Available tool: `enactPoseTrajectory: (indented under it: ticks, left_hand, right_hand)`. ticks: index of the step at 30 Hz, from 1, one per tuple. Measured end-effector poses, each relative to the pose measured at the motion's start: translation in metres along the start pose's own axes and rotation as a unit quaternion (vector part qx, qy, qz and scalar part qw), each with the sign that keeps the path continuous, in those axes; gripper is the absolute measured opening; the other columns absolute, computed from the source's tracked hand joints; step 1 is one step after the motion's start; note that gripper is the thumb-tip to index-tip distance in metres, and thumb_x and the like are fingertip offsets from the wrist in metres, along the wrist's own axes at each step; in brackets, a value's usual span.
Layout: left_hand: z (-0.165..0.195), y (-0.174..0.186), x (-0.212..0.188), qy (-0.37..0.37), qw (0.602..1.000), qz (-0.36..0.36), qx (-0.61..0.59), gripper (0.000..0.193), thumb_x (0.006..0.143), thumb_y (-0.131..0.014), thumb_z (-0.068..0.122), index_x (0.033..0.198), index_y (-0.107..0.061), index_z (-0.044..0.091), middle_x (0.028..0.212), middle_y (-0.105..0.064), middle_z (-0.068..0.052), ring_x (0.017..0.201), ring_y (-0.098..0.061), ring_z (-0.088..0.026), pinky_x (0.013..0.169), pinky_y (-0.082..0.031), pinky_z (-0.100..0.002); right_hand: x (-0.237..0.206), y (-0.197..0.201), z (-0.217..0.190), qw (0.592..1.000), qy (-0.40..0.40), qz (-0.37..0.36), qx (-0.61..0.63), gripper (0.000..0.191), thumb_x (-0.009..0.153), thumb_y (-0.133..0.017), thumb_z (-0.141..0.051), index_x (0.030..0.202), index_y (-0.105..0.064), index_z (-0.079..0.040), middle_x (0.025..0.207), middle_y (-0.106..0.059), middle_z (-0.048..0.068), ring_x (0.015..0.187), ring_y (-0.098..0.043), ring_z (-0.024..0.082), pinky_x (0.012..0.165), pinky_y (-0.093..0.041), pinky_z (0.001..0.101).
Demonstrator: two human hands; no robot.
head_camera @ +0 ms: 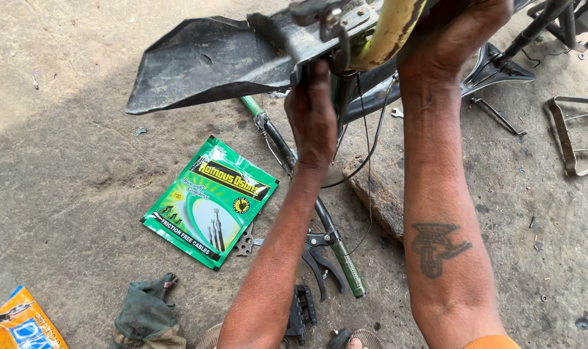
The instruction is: The person sits on the ground working on a bicycle wheel, prying at the tire with a small tool, then picks up a metal mudguard and fastens it to the bicycle frame by hand, tightening its mounting hardware.
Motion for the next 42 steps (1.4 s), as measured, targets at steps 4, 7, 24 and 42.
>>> enactPoseTrajectory:
  ticks: [4,7,24,42]
  left_hand:
    - [-0.008,-0.011,-0.005,-0.037,0.981,-0.023,0.19,0.039,0.114,-0.048,0.026,0.151,-0.054,0.012,0.138,-0.06,-0.013,0.125,-0.06,-0.028,0.108,-0.048,-0.041]
    - [-0.036,-0.016,-0.008,0.259,0.889,0.043,-0.376,0.053,0.113,-0.049,0.037,0.145,-0.053,-0.006,0.136,-0.049,-0.015,0.132,-0.057,-0.026,0.119,-0.048,-0.042]
    - [-0.009,0.028,0.004,0.074,0.984,-0.112,-0.121,0.063,0.105,-0.064,0.041,0.156,-0.049,0.007,0.148,-0.052,-0.018,0.141,-0.052,-0.031,0.12,-0.046,-0.042]
    - [0.024,-0.004,0.026,0.044,0.996,0.058,-0.058,0.123,0.087,-0.091,0.031,0.159,0.001,-0.006,0.151,-0.044,-0.028,0.143,-0.052,-0.036,0.126,-0.042,-0.043]
  right_hand:
    - [-0.01,0.006,0.0,0.998,-0.05,-0.023,0.02,0.035,0.106,-0.048,-0.034,0.082,-0.057,-0.011,0.071,-0.053,0.003,0.063,-0.05,0.016,0.062,-0.041,0.0357]
    - [-0.011,0.007,0.001,0.996,-0.078,-0.037,0.028,0.039,0.107,-0.047,-0.039,0.082,-0.056,-0.011,0.07,-0.052,0.003,0.061,-0.048,0.015,0.058,-0.038,0.035]
    - [-0.019,0.022,0.02,0.976,-0.212,-0.048,-0.003,0.06,0.109,-0.04,-0.065,0.106,-0.057,-0.007,0.081,-0.051,0.002,0.061,-0.042,0.011,0.06,-0.041,0.0328]
    - [-0.048,0.004,-0.13,0.799,-0.158,-0.265,-0.516,0.028,0.112,-0.063,-0.025,0.102,-0.067,0.001,0.077,-0.056,0.014,0.052,-0.043,0.011,0.046,-0.041,0.0278]
Point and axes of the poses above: each hand's wrist, its own x-axis towards the middle knuckle, its own y-axis out of the back of the hand, z = x × y, the point moved 6 cm from there along x, towards the middle knuckle
